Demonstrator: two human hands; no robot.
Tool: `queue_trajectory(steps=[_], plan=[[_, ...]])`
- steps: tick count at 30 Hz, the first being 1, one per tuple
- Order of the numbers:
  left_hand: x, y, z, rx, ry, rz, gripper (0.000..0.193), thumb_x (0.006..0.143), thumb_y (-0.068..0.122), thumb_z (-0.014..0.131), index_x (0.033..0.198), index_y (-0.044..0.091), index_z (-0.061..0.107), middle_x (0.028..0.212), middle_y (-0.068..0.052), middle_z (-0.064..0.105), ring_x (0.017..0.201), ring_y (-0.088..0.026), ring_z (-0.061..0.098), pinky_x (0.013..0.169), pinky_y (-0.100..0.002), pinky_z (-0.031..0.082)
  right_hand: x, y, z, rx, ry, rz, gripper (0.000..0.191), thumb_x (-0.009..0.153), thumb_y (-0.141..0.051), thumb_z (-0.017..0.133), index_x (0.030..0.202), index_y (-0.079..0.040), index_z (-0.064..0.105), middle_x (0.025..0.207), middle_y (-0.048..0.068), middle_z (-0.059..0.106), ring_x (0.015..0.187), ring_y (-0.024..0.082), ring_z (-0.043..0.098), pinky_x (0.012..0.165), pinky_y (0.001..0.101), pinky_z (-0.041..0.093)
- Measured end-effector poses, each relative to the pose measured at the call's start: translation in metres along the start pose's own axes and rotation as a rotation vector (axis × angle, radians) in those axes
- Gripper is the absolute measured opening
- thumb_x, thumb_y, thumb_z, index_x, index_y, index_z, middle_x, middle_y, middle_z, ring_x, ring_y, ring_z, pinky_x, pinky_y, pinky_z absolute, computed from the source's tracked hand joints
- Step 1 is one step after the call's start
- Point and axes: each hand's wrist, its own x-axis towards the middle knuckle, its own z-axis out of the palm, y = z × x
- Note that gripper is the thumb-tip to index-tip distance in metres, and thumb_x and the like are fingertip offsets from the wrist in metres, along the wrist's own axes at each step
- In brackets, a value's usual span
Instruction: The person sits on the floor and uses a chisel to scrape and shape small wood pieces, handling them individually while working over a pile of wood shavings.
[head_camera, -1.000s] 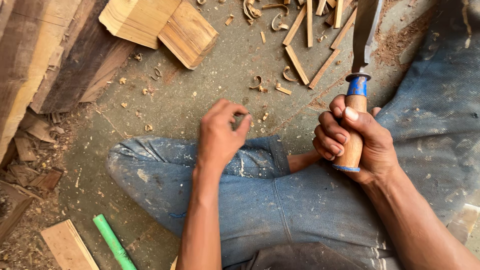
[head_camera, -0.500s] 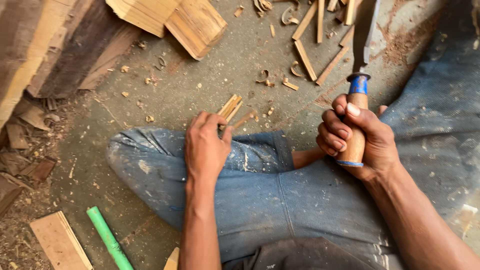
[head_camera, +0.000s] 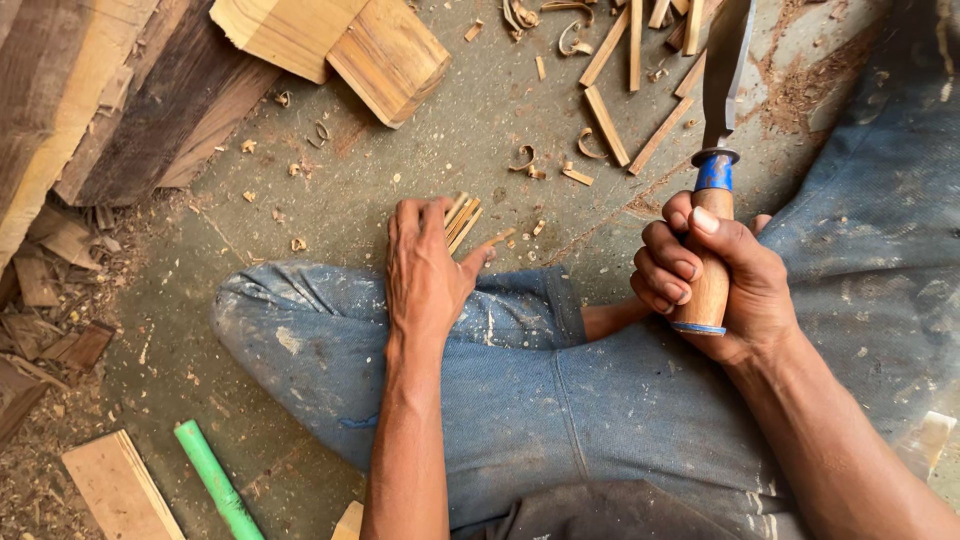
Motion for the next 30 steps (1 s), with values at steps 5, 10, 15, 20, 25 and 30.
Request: queue_trajectory(steps=[5, 10, 15, 20, 25, 30], plan=[[-0.004, -0.009, 0.010, -0.031, -0.044, 0.059, 0.048, 0.075, 0.008, 0.087, 0.117, 0.000, 0.066, 0.112, -0.017, 0.060, 0.105, -0.032, 0.062, 0.091, -0.042, 0.053, 0.000, 0.000, -0.001, 0.018, -0.011, 0.009, 0.024, 0.103, -0.025, 0.070, 0.106, -0.008, 0.053, 0.076, 0.001, 0.048, 0.067, 0.015, 0.049, 0.062, 0.0313, 0.043], [-0.005, -0.013, 0.012, -0.030, -0.070, 0.051, 0.048, 0.075, 0.005, 0.085, 0.118, -0.001, 0.065, 0.109, -0.017, 0.061, 0.102, -0.032, 0.064, 0.090, -0.042, 0.053, 0.000, 0.001, -0.002, 0.000, 0.020, 0.008, 0.023, 0.102, -0.025, 0.069, 0.108, -0.008, 0.054, 0.075, 0.001, 0.047, 0.066, 0.015, 0.049, 0.061, 0.0304, 0.043], [-0.006, -0.007, 0.004, -0.006, -0.134, 0.029, 0.062, 0.073, 0.012, 0.088, 0.127, 0.000, 0.060, 0.118, -0.019, 0.061, 0.111, -0.034, 0.062, 0.100, -0.043, 0.051, 0.000, 0.001, -0.003, 0.004, 0.009, 0.008, 0.023, 0.103, -0.025, 0.069, 0.108, -0.008, 0.054, 0.076, 0.001, 0.048, 0.066, 0.015, 0.049, 0.061, 0.0307, 0.043], [-0.012, -0.008, -0.020, 0.096, -0.252, -0.053, 0.081, 0.070, 0.017, 0.090, 0.140, 0.000, 0.051, 0.138, -0.025, 0.053, 0.126, -0.038, 0.054, 0.106, -0.048, 0.042, -0.001, 0.001, -0.003, -0.025, 0.054, 0.008, 0.022, 0.102, -0.026, 0.069, 0.107, -0.009, 0.055, 0.075, 0.001, 0.047, 0.066, 0.015, 0.049, 0.060, 0.0307, 0.042], [-0.013, -0.020, -0.032, 0.086, -0.352, -0.246, 0.072, 0.077, 0.013, 0.084, 0.141, 0.001, 0.051, 0.131, -0.021, 0.062, 0.116, -0.033, 0.066, 0.103, -0.043, 0.052, 0.001, 0.002, -0.002, 0.001, 0.032, 0.026, 0.023, 0.103, -0.026, 0.069, 0.107, -0.008, 0.055, 0.076, 0.001, 0.048, 0.067, 0.015, 0.048, 0.061, 0.0303, 0.042], [-0.006, -0.020, -0.021, 0.186, -0.328, -0.180, 0.066, 0.077, 0.014, 0.084, 0.133, -0.001, 0.055, 0.117, -0.022, 0.070, 0.105, -0.035, 0.070, 0.097, -0.044, 0.054, 0.001, 0.002, -0.001, -0.023, 0.054, 0.021, 0.023, 0.103, -0.026, 0.069, 0.107, -0.008, 0.056, 0.075, 0.001, 0.047, 0.066, 0.015, 0.048, 0.060, 0.0302, 0.042]])
